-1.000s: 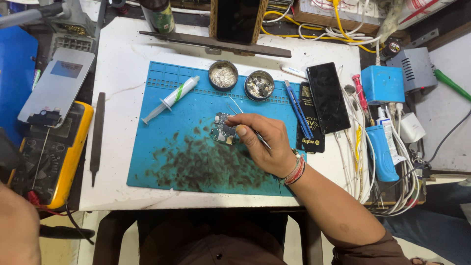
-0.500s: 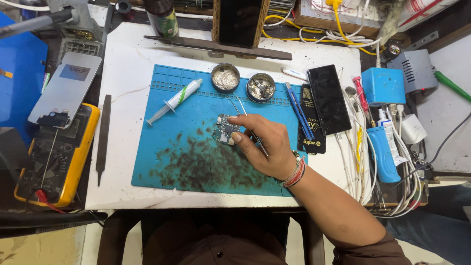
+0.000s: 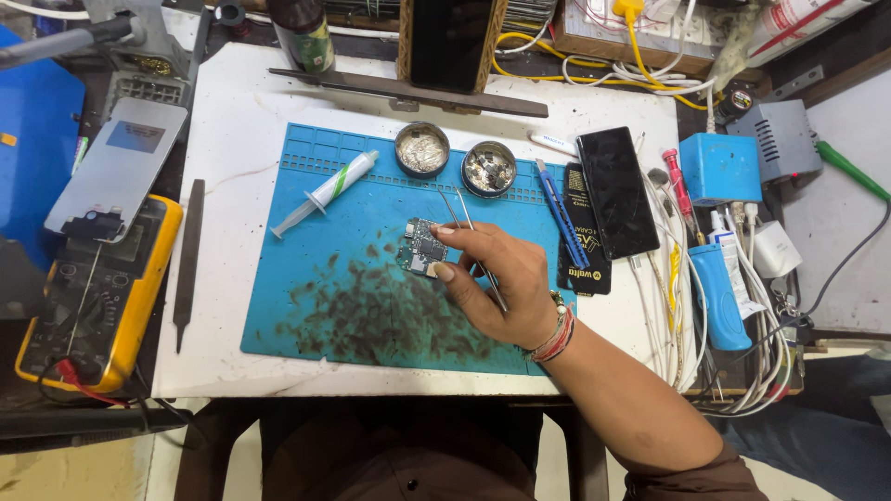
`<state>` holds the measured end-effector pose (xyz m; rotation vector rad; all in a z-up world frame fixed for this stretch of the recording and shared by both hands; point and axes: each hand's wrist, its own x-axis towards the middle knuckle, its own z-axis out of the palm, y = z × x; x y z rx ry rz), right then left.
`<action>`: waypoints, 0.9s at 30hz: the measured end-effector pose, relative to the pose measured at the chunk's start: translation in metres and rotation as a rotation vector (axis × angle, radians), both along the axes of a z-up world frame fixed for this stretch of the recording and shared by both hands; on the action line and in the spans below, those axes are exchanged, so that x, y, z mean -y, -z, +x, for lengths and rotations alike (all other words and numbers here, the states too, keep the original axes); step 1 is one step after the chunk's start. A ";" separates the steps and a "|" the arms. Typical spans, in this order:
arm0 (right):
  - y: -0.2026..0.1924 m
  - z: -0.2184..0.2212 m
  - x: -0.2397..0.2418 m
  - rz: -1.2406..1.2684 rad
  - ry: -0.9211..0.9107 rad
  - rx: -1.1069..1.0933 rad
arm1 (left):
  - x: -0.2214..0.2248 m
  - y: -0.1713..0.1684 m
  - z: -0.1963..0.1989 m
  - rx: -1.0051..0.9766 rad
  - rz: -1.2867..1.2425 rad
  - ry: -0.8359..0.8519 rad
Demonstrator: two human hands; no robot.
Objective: The person uses a hot air gun and tweezers to work on a circuit board. They apply heat to components on the board and manipulate them with tweezers on a blue work mat.
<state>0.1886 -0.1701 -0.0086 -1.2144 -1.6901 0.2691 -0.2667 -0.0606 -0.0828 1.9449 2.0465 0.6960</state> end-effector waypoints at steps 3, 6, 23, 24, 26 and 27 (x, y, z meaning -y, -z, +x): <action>-0.001 -0.002 -0.001 0.003 0.002 0.021 | 0.003 -0.008 -0.004 -0.014 -0.010 -0.012; -0.001 -0.002 -0.002 0.003 -0.005 -0.010 | 0.006 -0.023 -0.001 -0.038 -0.036 0.000; -0.006 -0.019 0.021 0.492 -0.193 0.615 | 0.070 -0.153 0.194 0.071 -0.371 0.985; -0.009 -0.018 0.023 0.442 -0.149 0.599 | 0.071 -0.152 0.197 0.078 -0.341 0.995; -0.014 -0.015 0.022 0.409 -0.094 0.603 | 0.071 -0.151 0.202 0.083 -0.281 1.008; -0.016 -0.014 0.021 0.391 -0.068 0.599 | 0.077 -0.152 0.202 0.058 -0.076 0.986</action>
